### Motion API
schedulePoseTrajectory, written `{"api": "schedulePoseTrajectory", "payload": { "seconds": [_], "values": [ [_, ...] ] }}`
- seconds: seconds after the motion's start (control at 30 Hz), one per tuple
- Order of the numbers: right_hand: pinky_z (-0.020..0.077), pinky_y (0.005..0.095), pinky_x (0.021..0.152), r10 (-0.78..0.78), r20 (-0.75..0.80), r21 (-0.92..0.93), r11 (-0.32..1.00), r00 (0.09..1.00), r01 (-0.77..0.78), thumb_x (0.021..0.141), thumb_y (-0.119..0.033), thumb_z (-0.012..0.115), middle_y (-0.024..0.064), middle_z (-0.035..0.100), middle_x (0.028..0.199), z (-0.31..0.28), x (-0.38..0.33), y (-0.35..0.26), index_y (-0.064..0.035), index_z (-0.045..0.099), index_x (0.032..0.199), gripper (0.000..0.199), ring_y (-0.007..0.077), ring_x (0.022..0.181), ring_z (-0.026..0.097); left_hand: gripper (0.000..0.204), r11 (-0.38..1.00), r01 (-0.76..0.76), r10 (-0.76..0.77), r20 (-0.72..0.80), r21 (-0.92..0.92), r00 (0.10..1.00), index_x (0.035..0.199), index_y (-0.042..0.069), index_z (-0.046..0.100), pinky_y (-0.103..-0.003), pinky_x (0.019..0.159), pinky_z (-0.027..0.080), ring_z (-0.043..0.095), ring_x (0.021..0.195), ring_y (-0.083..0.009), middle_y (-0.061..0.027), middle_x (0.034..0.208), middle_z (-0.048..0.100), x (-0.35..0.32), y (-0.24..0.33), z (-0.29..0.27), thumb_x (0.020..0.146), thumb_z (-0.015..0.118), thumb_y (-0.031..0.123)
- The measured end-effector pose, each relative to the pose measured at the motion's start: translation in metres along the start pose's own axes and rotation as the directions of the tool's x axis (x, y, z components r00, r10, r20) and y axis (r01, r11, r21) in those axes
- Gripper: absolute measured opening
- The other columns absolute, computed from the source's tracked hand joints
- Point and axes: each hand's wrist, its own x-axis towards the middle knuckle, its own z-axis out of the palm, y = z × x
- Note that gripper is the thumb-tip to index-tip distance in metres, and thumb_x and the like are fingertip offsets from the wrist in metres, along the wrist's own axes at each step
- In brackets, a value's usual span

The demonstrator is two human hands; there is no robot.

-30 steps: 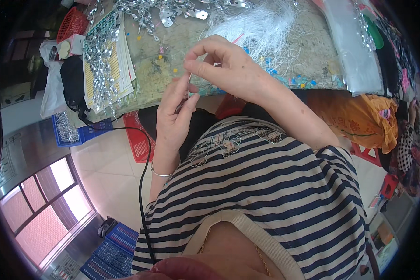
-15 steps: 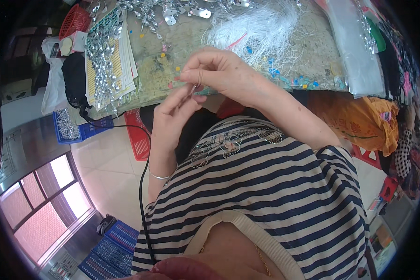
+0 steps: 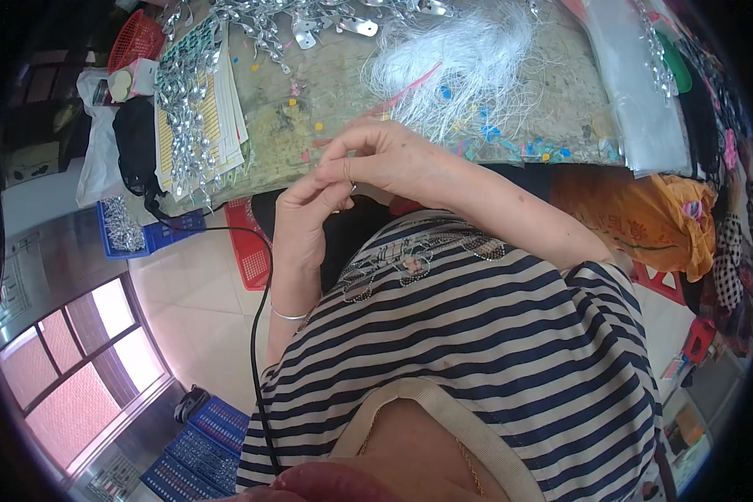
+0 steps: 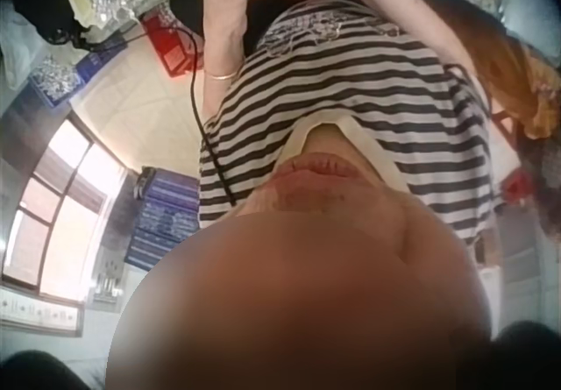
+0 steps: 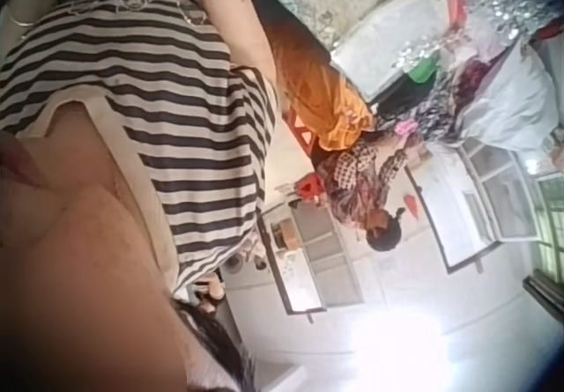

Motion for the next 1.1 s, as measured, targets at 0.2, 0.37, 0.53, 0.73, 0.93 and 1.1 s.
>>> {"api": "schedulePoseTrajectory", "payload": {
  "seconds": [0.2,0.37,0.53,0.73,0.93,1.1],
  "values": [
    [0.0429,0.0228,0.066,-0.039,-0.015,-0.415,0.91,0.999,0.029,0.086,-0.015,0.065,0.0008,0.053,0.084,0.003,-0.01,-0.01,-0.0039,0.066,0.089,0.012,0.0092,0.077,0.053,0.012,0.996,-0.03,0.033,-0.039,0.084,0.999,0.091,-0.001,0.069,-0.022,0.065,0.046,0.057,0.073,-0.0099,-0.0049,0.087,0.063,-0.013,-0.006,-0.015,0.08,0.067,0.0],
    [0.0427,0.0273,0.064,-0.257,0.134,-0.794,0.55,0.957,0.259,0.083,-0.013,0.066,0.0055,0.057,0.08,-0.04,-0.025,-0.003,-0.0034,0.066,0.087,0.011,0.0173,0.072,0.053,0.009,0.992,-0.036,0.06,-0.204,0.12,0.977,0.087,-0.001,0.069,-0.021,0.062,0.046,0.056,0.07,-0.0099,-0.0063,0.088,0.063,-0.029,-0.012,-0.043,0.079,0.068,0.003],
    [0.0423,0.0241,0.068,-0.29,-0.173,-0.759,0.648,0.941,0.06,0.088,-0.013,0.06,0.0019,0.056,0.079,-0.068,-0.048,-0.025,-0.0017,0.064,0.088,0.012,0.0105,0.076,0.053,0.009,0.992,-0.006,0.045,-0.306,0.125,0.951,0.087,0.0,0.069,-0.021,0.061,0.045,0.056,0.068,-0.0094,-0.0057,0.088,0.063,-0.039,-0.029,-0.062,0.079,0.068,0.004],
    [0.0416,0.0221,0.075,-0.388,-0.213,-0.699,0.701,0.897,0.138,0.091,-0.013,0.057,-0.0003,0.056,0.086,-0.064,-0.046,-0.029,-0.0024,0.061,0.093,0.012,0.0068,0.081,0.051,0.01,0.983,0.127,-0.06,-0.415,0.135,0.908,0.089,0.0,0.07,-0.021,0.065,0.045,0.057,0.07,-0.0088,-0.0044,0.085,0.065,-0.029,-0.029,-0.049,0.081,0.068,0.005],
    [0.0426,0.0238,0.079,-0.452,-0.036,-0.702,0.646,0.891,0.299,0.09,-0.009,0.057,0.0027,0.057,0.088,-0.018,-0.02,-0.02,-0.0011,0.06,0.093,0.009,0.0109,0.084,0.053,0.01,0.922,-0.186,0.26,-0.188,0.338,0.947,0.091,-0.002,0.069,-0.021,0.075,0.046,0.06,0.079,-0.0113,-0.0062,0.088,0.068,0.0,0.005,-0.006,0.083,0.065,0.003],
    [0.0426,0.0242,0.076,-0.483,0.038,-0.739,0.576,0.875,0.35,0.087,-0.007,0.059,0.005,0.058,0.089,-0.007,-0.009,-0.022,-0.0002,0.061,0.093,0.009,0.0131,0.083,0.054,0.012,0.996,-0.091,0.09,-0.105,-0.005,0.99,0.094,-0.002,0.067,-0.021,0.069,0.05,0.062,0.074,-0.0107,-0.0088,0.083,0.068,0.009,0.015,0.011,0.085,0.063,0.005]
  ]
}}
